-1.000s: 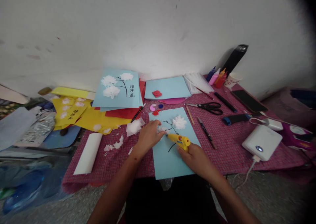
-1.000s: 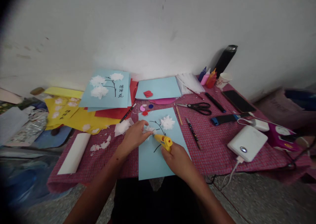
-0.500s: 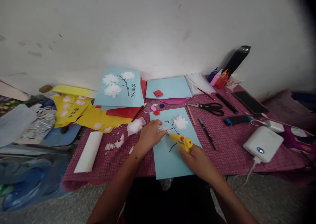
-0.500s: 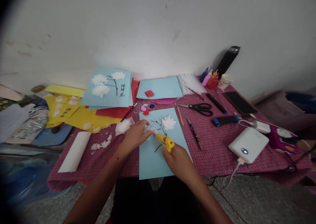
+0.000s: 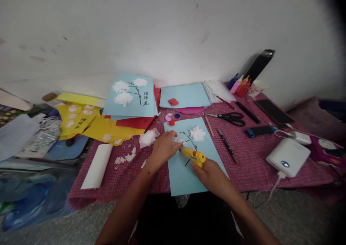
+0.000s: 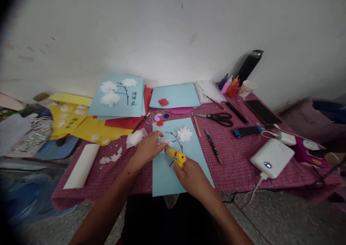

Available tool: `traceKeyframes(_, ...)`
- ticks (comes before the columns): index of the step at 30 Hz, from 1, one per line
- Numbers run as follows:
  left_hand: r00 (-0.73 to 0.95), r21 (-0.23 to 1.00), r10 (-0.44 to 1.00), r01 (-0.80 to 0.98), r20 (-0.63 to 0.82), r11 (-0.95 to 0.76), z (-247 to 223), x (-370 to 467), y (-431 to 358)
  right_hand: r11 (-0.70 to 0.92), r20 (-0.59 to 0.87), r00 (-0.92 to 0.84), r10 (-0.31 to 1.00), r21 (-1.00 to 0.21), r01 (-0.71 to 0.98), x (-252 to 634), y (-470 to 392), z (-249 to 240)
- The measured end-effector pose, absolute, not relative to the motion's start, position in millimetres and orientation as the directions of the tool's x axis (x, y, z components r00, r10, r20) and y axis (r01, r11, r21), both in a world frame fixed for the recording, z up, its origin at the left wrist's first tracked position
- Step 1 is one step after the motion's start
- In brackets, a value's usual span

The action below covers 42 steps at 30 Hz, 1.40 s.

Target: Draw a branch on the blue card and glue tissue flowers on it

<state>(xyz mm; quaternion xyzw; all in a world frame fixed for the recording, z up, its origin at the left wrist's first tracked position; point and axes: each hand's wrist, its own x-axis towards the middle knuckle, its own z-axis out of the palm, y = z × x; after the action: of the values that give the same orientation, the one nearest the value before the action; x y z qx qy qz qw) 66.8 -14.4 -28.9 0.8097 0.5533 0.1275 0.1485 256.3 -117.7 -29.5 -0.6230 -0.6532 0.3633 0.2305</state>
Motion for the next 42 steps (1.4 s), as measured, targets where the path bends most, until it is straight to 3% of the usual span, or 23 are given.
traceKeyframes(14,0.361,0.379,0.932,0.858,0.037,-0.347,-26,69,-15,-0.051,-0.173,-0.094,0.980,-0.684,0.727,256,-120,-21)
traceKeyframes(20,0.381,0.390,0.923,0.843,0.055,-0.371,-25,66,-19,-0.028,-0.084,-0.042,0.996,-0.696,0.717,267,-134,-13)
traceKeyframes(23,0.381,0.397,0.923,0.839,0.059,-0.372,-25,64,-19,-0.098,-0.115,0.008,0.993,-0.805,0.585,286,-148,-17)
traceKeyframes(27,0.372,0.414,0.925,0.832,0.077,-0.370,-22,64,-22,-0.290,-0.277,0.085,0.957,-0.912,0.291,311,-160,-30)
traceKeyframes(30,0.334,0.436,0.939,0.835,0.086,-0.337,-17,65,-45,-0.261,-0.262,0.108,0.959,-0.965,-0.021,315,-159,-42)
traceKeyframes(32,0.330,0.474,0.938,0.812,0.110,-0.341,-17,63,-74,-0.241,-0.257,0.107,0.961,-0.961,-0.139,313,-155,-52)
traceKeyframes(37,0.395,0.575,0.910,0.718,0.128,-0.393,-28,27,-154,-0.253,-0.278,0.088,0.957,-0.942,-0.220,312,-151,-74)
traceKeyframes(42,0.110,0.552,0.981,0.814,0.157,-0.180,-36,-47,-154,-0.286,-0.305,0.071,0.950,-0.937,-0.198,312,-153,-71)
